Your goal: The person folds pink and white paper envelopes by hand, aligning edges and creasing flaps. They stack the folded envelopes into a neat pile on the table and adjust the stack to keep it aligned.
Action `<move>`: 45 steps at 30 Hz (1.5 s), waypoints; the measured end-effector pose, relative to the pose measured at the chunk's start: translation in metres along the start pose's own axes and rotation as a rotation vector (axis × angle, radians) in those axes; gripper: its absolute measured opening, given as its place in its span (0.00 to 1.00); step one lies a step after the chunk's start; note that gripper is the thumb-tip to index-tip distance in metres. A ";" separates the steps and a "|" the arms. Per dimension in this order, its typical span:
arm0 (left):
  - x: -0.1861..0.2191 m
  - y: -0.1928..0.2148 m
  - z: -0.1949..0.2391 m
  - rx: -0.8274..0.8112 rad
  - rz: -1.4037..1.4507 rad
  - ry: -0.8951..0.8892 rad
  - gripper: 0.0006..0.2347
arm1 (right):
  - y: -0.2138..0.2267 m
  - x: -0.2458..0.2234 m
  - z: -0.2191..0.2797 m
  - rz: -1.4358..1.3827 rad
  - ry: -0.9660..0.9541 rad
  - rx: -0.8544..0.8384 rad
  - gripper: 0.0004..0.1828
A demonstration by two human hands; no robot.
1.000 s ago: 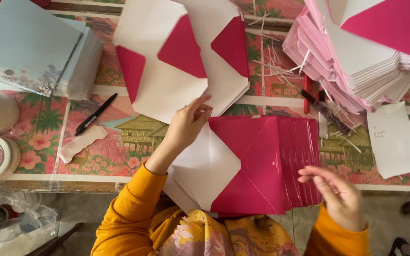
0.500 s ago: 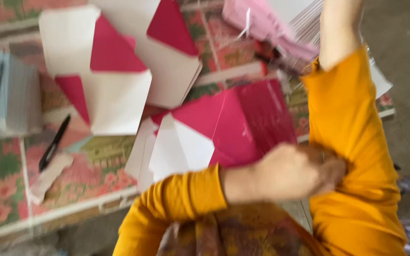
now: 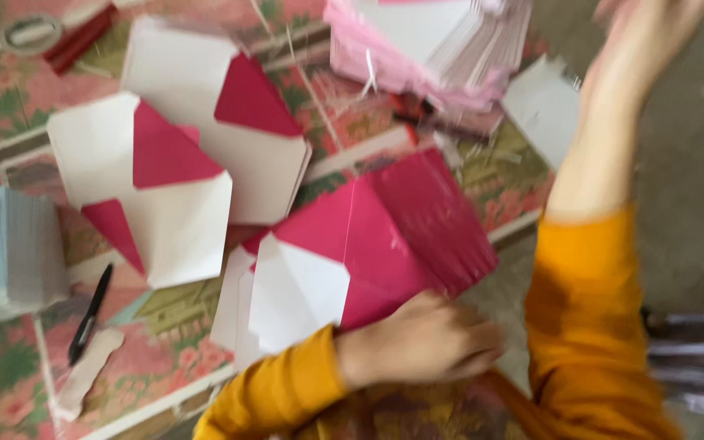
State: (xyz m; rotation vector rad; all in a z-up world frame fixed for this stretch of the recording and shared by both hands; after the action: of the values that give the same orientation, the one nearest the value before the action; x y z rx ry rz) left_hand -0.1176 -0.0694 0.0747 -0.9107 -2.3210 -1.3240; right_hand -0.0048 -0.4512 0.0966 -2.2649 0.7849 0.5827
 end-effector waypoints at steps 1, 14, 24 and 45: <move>-0.006 0.012 0.021 0.018 -0.016 -0.007 0.10 | 0.003 -0.026 0.038 -0.013 0.013 -0.018 0.09; -0.083 0.023 0.196 0.256 -0.622 0.826 0.28 | 0.008 -0.064 0.225 1.002 -1.185 -0.870 0.37; -0.093 0.013 0.159 0.313 -0.745 0.771 0.25 | -0.069 -0.050 0.258 0.546 -1.148 -1.059 0.41; -0.070 0.098 0.182 0.646 0.548 0.930 0.50 | -0.027 -0.106 0.243 0.188 -0.796 -0.876 0.34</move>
State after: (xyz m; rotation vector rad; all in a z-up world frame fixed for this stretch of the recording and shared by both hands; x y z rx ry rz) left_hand 0.0070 0.0959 0.0051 -0.4819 -1.4404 -0.5065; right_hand -0.1092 -0.2237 0.0048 -2.3172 0.3395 2.0669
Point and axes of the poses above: each hand's wrist, its own z-axis away from the middle knuckle, its own y-axis out of the back of the hand, x = y × z, the point moved 3 cm from there along -z, towards the middle knuckle, and after that the axes turned 3 degrees about z, right-handed, at the moved point
